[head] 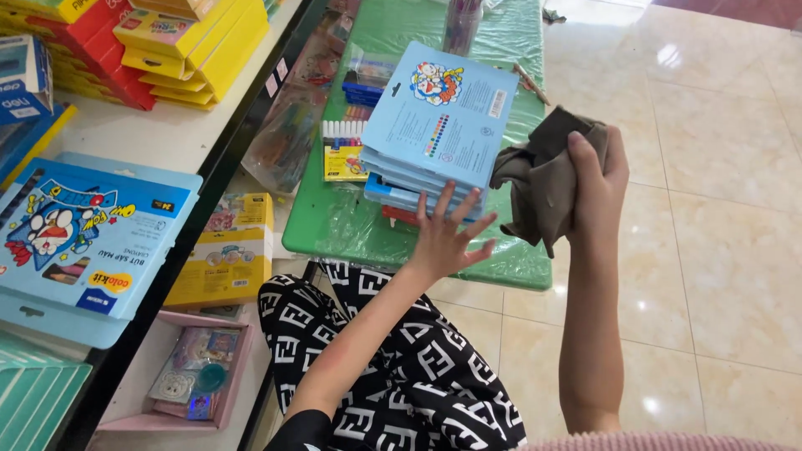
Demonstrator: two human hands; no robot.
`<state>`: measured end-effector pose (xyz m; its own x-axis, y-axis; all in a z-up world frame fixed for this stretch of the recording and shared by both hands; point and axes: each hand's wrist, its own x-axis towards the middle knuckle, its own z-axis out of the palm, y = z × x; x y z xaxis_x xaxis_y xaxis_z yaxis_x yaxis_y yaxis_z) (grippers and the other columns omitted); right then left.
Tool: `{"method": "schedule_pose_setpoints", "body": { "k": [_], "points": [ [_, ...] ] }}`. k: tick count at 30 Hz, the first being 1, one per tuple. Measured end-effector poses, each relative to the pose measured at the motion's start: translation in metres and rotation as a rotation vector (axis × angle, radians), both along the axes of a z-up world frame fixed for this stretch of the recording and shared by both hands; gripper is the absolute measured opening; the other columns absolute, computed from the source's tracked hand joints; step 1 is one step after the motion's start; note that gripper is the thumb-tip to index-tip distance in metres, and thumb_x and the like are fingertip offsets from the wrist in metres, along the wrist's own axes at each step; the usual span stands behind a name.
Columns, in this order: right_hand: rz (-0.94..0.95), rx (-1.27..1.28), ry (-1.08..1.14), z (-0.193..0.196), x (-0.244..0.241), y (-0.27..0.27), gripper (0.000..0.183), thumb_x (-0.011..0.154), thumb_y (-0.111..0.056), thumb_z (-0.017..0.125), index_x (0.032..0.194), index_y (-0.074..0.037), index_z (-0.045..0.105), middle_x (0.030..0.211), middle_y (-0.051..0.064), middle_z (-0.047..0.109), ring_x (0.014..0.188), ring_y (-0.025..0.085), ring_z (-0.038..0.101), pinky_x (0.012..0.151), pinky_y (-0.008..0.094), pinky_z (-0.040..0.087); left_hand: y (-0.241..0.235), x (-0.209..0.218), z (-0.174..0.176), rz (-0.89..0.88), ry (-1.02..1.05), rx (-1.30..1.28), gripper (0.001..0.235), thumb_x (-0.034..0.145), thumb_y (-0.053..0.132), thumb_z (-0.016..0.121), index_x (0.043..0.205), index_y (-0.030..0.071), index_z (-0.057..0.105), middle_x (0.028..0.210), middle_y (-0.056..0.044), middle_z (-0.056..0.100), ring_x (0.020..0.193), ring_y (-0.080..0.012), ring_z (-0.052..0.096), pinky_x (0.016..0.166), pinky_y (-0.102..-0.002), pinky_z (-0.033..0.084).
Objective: Sorting and organizing various boxes of crayons, markers, and art supplies on shelves and a table.
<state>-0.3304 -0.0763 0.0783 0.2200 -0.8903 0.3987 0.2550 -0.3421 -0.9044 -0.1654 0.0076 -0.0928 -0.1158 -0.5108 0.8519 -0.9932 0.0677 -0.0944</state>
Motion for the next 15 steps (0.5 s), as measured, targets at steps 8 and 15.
{"method": "schedule_pose_setpoints", "body": {
  "k": [8,15],
  "points": [
    [0.272,0.007,-0.119,0.034,0.048,0.078,0.027,0.103,-0.017,0.06,0.127,-0.005,0.055,0.118,0.004,0.062,0.108,0.011,0.059,0.095,0.026,0.051,0.044,0.014,0.084,-0.409,0.543,-0.068,0.111,0.087,0.036,0.083,0.166,0.022,0.006,0.17,-0.022,0.021,0.159,-0.0388,0.028,0.125,-0.068,0.011],
    [0.533,-0.029,0.018,0.013,0.139,0.121,0.038,0.102,-0.017,0.062,0.136,-0.004,0.053,0.124,0.009,0.063,0.114,0.016,0.06,0.102,0.031,0.05,0.125,0.103,0.085,-0.393,0.636,-0.104,0.089,0.073,0.002,0.085,0.149,0.021,0.042,0.15,-0.014,0.052,0.137,-0.0369,0.058,0.108,-0.041,0.054]
  ]
}}
